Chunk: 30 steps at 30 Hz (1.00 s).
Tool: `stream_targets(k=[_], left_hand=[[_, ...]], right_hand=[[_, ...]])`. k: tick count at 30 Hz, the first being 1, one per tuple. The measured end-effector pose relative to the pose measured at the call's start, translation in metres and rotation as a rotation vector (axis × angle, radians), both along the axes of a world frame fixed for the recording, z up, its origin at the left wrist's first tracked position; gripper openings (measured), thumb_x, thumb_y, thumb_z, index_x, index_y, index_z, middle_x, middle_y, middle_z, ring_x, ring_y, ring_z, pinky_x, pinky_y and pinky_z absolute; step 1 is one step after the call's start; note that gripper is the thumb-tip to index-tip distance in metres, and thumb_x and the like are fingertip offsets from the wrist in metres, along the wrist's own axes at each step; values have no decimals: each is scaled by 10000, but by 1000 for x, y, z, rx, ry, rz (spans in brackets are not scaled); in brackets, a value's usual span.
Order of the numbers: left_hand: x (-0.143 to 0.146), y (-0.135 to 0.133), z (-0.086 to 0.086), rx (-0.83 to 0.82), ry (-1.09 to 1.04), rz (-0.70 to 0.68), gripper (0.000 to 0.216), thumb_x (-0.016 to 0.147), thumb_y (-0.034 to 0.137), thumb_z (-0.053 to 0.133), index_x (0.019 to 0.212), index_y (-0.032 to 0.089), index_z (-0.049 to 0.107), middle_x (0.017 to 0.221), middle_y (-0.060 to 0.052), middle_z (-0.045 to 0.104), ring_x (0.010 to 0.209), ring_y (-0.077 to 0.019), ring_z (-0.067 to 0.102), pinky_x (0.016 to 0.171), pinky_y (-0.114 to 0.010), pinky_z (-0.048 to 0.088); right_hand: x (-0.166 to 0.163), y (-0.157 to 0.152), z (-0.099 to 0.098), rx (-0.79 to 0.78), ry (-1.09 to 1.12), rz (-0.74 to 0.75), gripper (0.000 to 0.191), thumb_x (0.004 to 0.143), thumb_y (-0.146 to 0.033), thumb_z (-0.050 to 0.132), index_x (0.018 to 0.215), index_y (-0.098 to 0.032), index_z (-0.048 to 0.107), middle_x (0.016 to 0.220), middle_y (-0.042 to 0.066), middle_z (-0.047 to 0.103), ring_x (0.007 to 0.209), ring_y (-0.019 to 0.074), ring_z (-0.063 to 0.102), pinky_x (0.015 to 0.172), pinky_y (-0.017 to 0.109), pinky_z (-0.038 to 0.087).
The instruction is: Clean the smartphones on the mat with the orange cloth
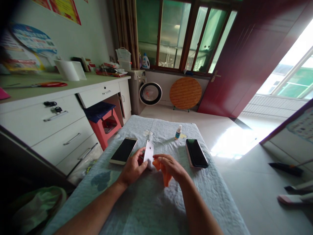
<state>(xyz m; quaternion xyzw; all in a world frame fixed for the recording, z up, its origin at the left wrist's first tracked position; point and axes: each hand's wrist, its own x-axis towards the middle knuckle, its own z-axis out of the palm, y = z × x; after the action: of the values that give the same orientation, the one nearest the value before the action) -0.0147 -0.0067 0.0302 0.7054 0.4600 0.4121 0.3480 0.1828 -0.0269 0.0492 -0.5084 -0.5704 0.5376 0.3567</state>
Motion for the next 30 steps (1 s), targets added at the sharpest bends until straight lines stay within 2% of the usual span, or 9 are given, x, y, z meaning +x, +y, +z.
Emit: stream_targets(k=[3, 6, 8, 11, 15, 20, 25, 30], left_hand=[[0, 1, -2, -42, -31, 11, 485, 757, 147, 556, 1238, 178, 508, 980, -57, 663, 781, -179, 657, 757, -329, 542], [1, 2, -6, -23, -20, 17, 481, 758, 137, 567, 1234, 174, 513, 1008, -69, 666, 817, -186, 659, 793, -343, 540], [1, 3, -9, 26, 15, 44, 472, 753, 133, 580, 1221, 163, 523, 1069, -93, 654, 873, -201, 653, 826, -360, 534], [0, 5, -13, 131, 74, 87, 454, 753, 124, 586, 1203, 146, 537, 1183, -129, 610, 1040, -240, 609, 898, -392, 509], [0, 7, -16, 169, 87, 83, 481, 759, 114, 587, 1235, 150, 524, 1255, -136, 581, 1120, -255, 575, 932, -412, 498], [1, 5, -15, 74, 48, 54, 492, 759, 125, 607, 1242, 184, 537, 1113, -85, 658, 955, -211, 643, 893, -385, 523], [2, 3, -14, -39, 4, 18, 480, 781, 160, 594, 1256, 173, 530, 1080, -79, 670, 833, -178, 659, 816, -341, 552], [-1, 4, -9, -68, 14, -9, 505, 771, 137, 587, 1271, 158, 522, 1116, -96, 657, 925, -191, 651, 834, -325, 543]], right_hand=[[-1, 4, -9, 27, -22, -59, 363, 813, -420, 542, 1001, -158, 709, 836, 56, 680, 688, 141, 583, 598, 241, 442], [-3, 11, -24, -61, -5, -100, 406, 794, -354, 537, 1124, -146, 648, 723, 23, 641, 543, 101, 507, 497, 214, 377], [-5, 14, -32, -61, 34, -109, 469, 782, -311, 530, 1221, -154, 580, 748, 13, 637, 561, 101, 516, 518, 216, 388], [-8, 17, -37, -33, -20, -119, 470, 750, -259, 528, 1205, -158, 588, 816, 22, 655, 626, 116, 548, 567, 229, 410], [-12, 16, -35, -41, -148, -135, 441, 723, -208, 510, 1141, -162, 642, 889, 33, 688, 711, 142, 580, 638, 253, 431], [-16, 13, -28, -80, -6, -187, 403, 719, -257, 535, 1093, -168, 658, 907, 29, 703, 785, 164, 615, 734, 282, 456], [-18, 11, -18, -134, 158, -251, 404, 665, -276, 595, 1050, -167, 646, 843, 23, 691, 719, 157, 613, 680, 276, 460], [-16, 8, -12, -157, 210, -273, 401, 638, -279, 626, 1019, -156, 653, 814, 26, 686, 658, 135, 592, 621, 255, 447]])
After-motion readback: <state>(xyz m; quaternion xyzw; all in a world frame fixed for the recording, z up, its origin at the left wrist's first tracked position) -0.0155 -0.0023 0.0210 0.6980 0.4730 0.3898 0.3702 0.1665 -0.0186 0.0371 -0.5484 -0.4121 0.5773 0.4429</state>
